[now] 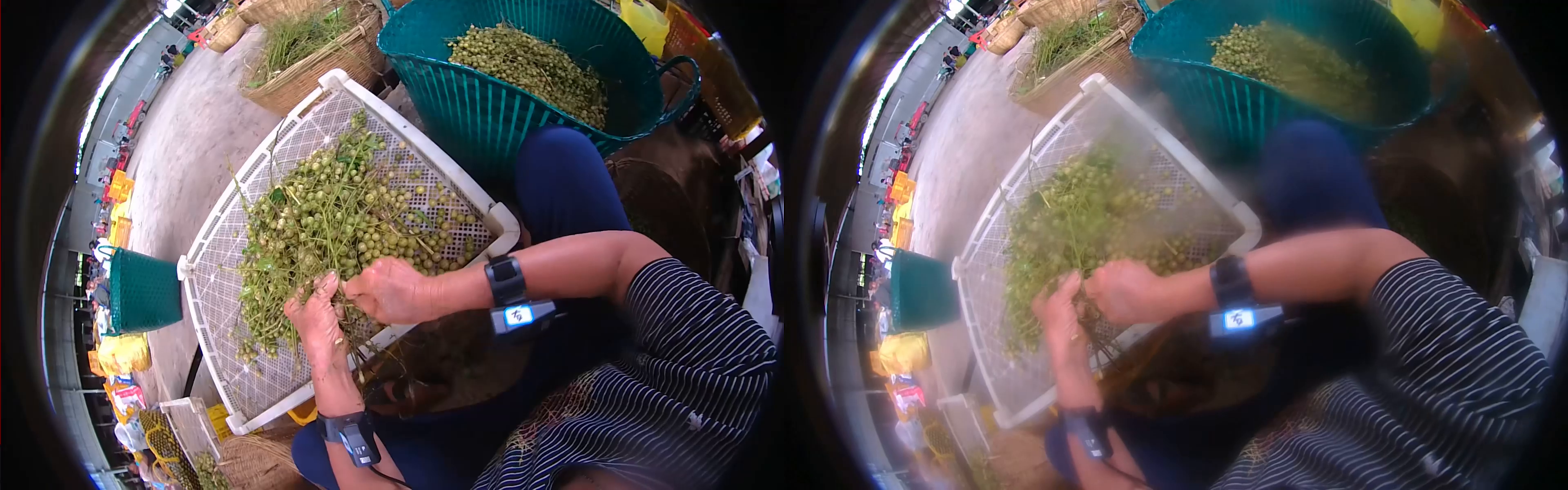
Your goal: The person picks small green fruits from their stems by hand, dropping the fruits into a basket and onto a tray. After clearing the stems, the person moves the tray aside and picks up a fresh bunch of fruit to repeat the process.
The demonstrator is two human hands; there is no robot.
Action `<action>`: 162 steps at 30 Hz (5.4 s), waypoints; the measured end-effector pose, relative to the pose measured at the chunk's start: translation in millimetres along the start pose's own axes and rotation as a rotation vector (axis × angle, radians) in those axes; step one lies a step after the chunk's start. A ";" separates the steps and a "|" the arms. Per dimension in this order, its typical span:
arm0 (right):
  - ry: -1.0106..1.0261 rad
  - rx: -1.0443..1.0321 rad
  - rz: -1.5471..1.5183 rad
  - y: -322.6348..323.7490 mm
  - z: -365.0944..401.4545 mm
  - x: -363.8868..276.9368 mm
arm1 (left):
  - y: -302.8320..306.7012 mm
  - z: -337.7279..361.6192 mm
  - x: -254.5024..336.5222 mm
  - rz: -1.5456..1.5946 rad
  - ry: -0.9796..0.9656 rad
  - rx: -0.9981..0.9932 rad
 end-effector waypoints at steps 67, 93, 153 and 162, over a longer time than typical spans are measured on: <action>-0.568 -0.189 -1.010 13.9 -38.3 68.0 | 53.6 9.7 -0.2 0.033 0.157 -0.140; -0.772 -0.219 -1.353 25.4 -37.8 40.5 | 55.0 10.0 10.1 0.002 0.220 -0.092; -0.260 -0.073 -0.753 53.4 -58.7 26.4 | 28.2 8.6 -6.3 0.034 0.070 0.116; -0.277 -0.109 -0.426 19.8 -51.4 73.4 | 44.2 40.2 16.5 -0.031 -0.214 -0.107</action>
Point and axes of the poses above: each hand's wrist, its own z-axis away from the middle knuckle, its own y-axis out of the back of the hand, x = y × z, the point moved 1 cm from there along -z, towards the middle knuckle, and after that the axes turned 15 degrees about x, right-handed, at the moved point
